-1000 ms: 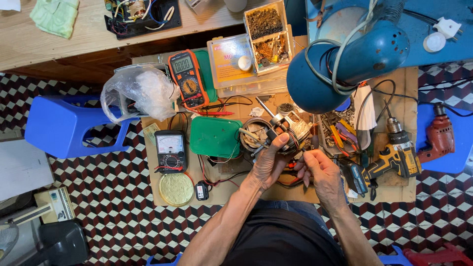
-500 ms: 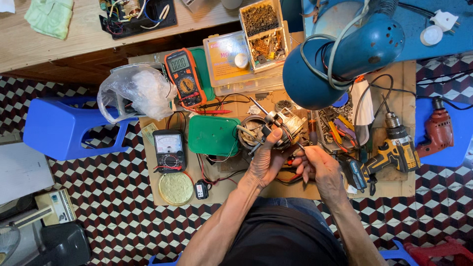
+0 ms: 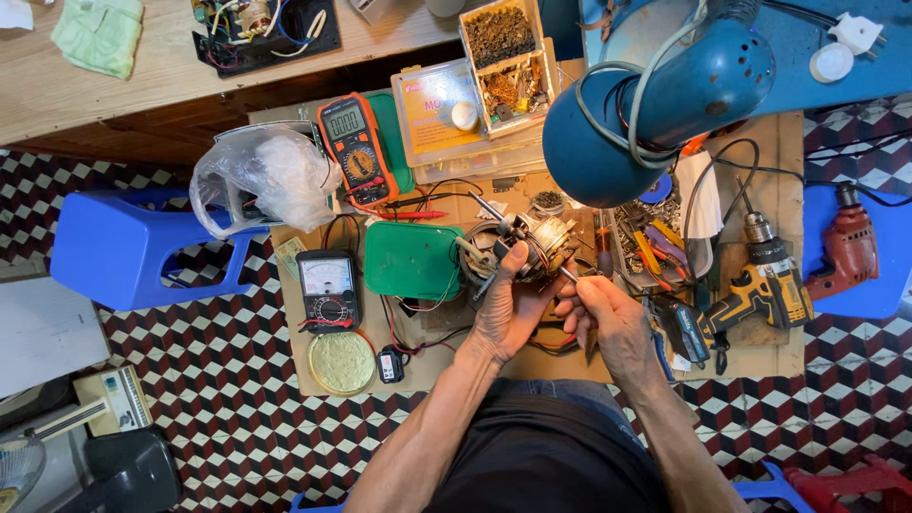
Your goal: The person disassembles a cylindrical electromechanical component, uses pliers to adjust a metal rod, and wipes parts with a cloth. They handle wires and a multimeter probe, then reassemble the component on a cluttered workbench.
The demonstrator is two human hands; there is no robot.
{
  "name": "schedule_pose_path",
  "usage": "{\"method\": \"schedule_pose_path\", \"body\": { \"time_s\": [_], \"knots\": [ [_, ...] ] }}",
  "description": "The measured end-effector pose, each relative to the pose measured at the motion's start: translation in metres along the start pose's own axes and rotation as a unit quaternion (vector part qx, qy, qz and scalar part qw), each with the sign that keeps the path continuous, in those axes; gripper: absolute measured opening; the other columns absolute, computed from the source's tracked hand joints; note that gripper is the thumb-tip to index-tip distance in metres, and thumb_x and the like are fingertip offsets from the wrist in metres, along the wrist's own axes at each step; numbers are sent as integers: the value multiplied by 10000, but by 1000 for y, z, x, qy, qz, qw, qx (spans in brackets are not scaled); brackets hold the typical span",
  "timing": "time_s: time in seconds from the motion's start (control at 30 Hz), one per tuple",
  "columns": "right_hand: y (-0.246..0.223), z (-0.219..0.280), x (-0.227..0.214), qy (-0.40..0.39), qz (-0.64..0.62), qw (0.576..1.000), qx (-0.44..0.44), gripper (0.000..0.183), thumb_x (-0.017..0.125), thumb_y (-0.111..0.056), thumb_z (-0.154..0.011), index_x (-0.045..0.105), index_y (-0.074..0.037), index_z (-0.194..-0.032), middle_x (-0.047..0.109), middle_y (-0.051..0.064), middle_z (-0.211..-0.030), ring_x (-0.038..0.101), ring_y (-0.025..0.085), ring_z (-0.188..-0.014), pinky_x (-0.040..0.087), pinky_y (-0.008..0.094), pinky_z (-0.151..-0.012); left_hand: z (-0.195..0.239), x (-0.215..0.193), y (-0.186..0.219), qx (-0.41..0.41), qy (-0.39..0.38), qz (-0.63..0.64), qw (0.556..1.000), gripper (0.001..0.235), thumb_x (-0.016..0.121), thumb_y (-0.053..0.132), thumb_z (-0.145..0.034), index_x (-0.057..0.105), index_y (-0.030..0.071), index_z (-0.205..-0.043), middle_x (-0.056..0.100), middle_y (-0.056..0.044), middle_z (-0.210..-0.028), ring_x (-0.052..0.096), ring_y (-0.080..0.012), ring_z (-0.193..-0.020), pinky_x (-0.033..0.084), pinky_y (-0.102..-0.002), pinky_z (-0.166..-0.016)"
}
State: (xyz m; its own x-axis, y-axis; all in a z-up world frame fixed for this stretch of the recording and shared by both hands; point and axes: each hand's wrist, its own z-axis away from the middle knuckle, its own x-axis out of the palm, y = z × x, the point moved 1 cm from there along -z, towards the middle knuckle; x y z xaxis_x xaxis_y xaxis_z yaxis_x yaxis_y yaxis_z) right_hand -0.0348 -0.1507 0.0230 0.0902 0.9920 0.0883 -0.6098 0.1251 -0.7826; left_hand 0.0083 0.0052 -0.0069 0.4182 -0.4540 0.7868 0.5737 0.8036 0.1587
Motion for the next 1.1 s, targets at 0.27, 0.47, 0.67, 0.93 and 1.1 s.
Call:
{"method": "schedule_pose_path", "body": {
  "time_s": [0.27, 0.47, 0.67, 0.93, 1.1],
  "knots": [
    [-2, -4, 5, -7, 29, 1000, 5, 409, 453, -319, -1062, 685, 15, -1103, 712, 87, -865, 620, 101, -660, 478, 219, -537, 7, -5, 5, 22, 36, 41, 998, 619, 861, 350, -815, 594, 56, -1290, 648, -87, -1258, 617, -225, -1199, 493, -415, -1124],
    [-3, 1, 0, 20, 11, 1000, -3, 431, 447, -336, -1068, 678, 17, -1156, 713, 77, -902, 616, 79, -682, 495, 208, -550, 17, -4, 14, 60, 117, 89, 987, 622, 853, 388, -780, 610, 141, -1297, 651, -20, -1278, 604, -197, -1215, 496, -420, -1097],
    [-5, 3, 3, 24, 33, 999, -16, 373, 497, -310, -1059, 691, -8, -1160, 705, 73, -902, 588, 66, -662, 459, 198, -541, 21, -6, 21, 78, 132, 126, 980, 559, 835, 409, -794, 637, 156, -1252, 669, -5, -1249, 615, -182, -1199, 508, -414, -1088],
    [-11, 7, 28, 37, 117, 991, -59, 272, 611, -200, -1004, 651, -44, -1223, 720, 67, -934, 606, 71, -705, 482, 217, -564, 28, -11, 16, 78, 128, 111, 982, 502, 835, 372, -818, 652, 161, -1235, 675, -1, -1231, 620, -176, -1178, 513, -405, -1078],
    [-12, 5, 32, 19, 151, 978, -143, 319, 642, -159, -985, 598, -25, -1270, 709, 70, -1034, 679, 82, -886, 597, 244, -754, 31, -11, 13, 58, 130, 128, 982, 554, 843, 379, -789, 647, 148, -1253, 680, -25, -1237, 631, -202, -1177, 522, -409, -1075]
  ]
}}
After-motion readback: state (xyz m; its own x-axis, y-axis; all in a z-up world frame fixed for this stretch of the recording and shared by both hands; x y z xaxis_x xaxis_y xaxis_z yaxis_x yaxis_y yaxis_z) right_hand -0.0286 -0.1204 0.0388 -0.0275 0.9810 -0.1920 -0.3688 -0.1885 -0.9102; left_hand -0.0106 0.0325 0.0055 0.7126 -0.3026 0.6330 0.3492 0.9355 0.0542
